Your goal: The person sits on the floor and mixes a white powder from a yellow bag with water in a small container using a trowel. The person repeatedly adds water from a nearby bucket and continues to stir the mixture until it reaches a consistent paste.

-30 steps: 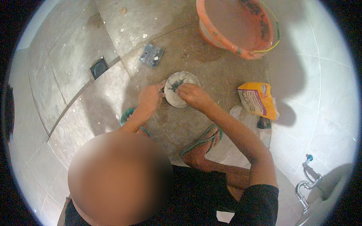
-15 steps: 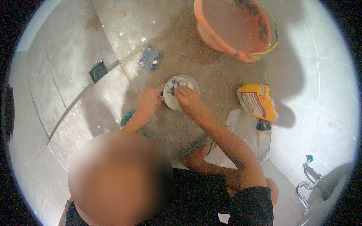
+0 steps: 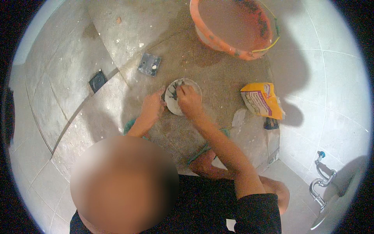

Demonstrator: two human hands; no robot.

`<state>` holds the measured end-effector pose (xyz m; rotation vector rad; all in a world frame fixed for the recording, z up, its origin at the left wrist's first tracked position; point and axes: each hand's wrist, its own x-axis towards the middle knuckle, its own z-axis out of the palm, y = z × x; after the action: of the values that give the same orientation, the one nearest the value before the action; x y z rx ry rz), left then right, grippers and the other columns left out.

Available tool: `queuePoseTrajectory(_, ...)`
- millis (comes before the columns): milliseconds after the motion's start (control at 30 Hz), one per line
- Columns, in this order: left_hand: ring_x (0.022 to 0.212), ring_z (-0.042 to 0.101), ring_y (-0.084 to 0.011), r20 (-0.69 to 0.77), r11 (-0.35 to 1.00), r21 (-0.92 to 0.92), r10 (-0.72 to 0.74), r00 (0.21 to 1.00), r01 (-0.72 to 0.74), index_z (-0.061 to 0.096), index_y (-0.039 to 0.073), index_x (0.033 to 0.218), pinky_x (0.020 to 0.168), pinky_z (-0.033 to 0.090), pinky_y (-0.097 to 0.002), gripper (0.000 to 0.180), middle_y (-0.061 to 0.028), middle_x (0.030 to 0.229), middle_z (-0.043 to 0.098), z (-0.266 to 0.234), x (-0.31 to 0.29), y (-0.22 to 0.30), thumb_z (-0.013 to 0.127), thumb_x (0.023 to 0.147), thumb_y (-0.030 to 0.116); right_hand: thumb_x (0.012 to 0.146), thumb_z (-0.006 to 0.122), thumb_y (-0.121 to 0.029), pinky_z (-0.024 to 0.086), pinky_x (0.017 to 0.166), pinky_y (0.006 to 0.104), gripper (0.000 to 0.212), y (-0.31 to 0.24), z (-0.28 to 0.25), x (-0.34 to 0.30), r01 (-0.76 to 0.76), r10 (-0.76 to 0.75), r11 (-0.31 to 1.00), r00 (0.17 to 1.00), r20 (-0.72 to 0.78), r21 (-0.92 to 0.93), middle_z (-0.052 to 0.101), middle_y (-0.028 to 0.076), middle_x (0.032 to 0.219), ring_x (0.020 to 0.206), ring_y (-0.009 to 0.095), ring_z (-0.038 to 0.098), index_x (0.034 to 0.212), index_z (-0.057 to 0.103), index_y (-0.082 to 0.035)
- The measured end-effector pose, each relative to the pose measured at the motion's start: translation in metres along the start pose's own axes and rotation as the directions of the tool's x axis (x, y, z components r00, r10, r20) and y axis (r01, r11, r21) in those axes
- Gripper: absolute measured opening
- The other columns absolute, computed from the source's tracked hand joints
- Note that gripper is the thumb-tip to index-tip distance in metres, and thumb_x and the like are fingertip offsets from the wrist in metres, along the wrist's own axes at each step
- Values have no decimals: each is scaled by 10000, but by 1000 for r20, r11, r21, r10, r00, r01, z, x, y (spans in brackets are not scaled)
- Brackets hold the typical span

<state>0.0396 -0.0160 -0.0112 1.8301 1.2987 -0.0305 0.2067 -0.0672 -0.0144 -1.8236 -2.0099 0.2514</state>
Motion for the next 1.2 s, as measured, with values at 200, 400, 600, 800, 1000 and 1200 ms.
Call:
queuePoseTrajectory(200,889,639,-439,9,998,-65,20,1000,-19,464,47,1355,779,510,-507,643,-273,910,653,-1,2,-3,706,760,69,733,589,-8,521,745,426,272,1,3,0,-43,43,999,999,-27,7,628,166,943,875,337,620,1001,629,18)
queuePoseTrajectory(400,871,640,-440,34,1000,-4,5,999,-5,456,26,1347,767,510,-509,634,-268,928,650,-4,4,0,679,754,44,709,603,39,528,739,408,294,0,-2,-3,-84,86,996,994,-74,29,636,166,945,884,340,626,1000,635,8)
queuePoseTrajectory(600,846,647,-431,-35,953,216,226,974,-213,446,30,1344,751,512,-499,626,-239,921,666,-16,15,4,677,766,94,692,607,83,533,724,390,308,-3,-5,-10,-135,134,991,990,-49,-16,641,157,920,868,328,633,986,646,-1)
queuePoseTrajectory(800,843,663,-398,182,834,366,370,911,-412,651,4,1027,728,534,-475,290,-222,889,677,-34,70,53,659,786,164,720,613,-6,516,784,432,304,-3,1,-16,-215,213,974,976,-35,-65,626,177,1007,942,349,607,1023,628,7)
queuePoseTrajectory(1000,821,684,-367,201,689,460,533,822,-560,706,-1,840,703,559,-446,163,-219,857,679,-23,89,62,574,792,82,715,596,11,495,753,438,277,-7,0,-16,-247,240,967,965,-104,-61,609,162,929,879,349,590,988,640,-3)
queuePoseTrajectory(1200,830,679,-380,139,851,411,298,945,-328,700,-9,862,716,555,-457,173,-229,877,674,-23,67,56,562,815,83,667,635,-11,459,747,434,280,-11,-4,-14,-205,201,978,971,-130,-22,588,142,888,846,328,570,946,641,2)
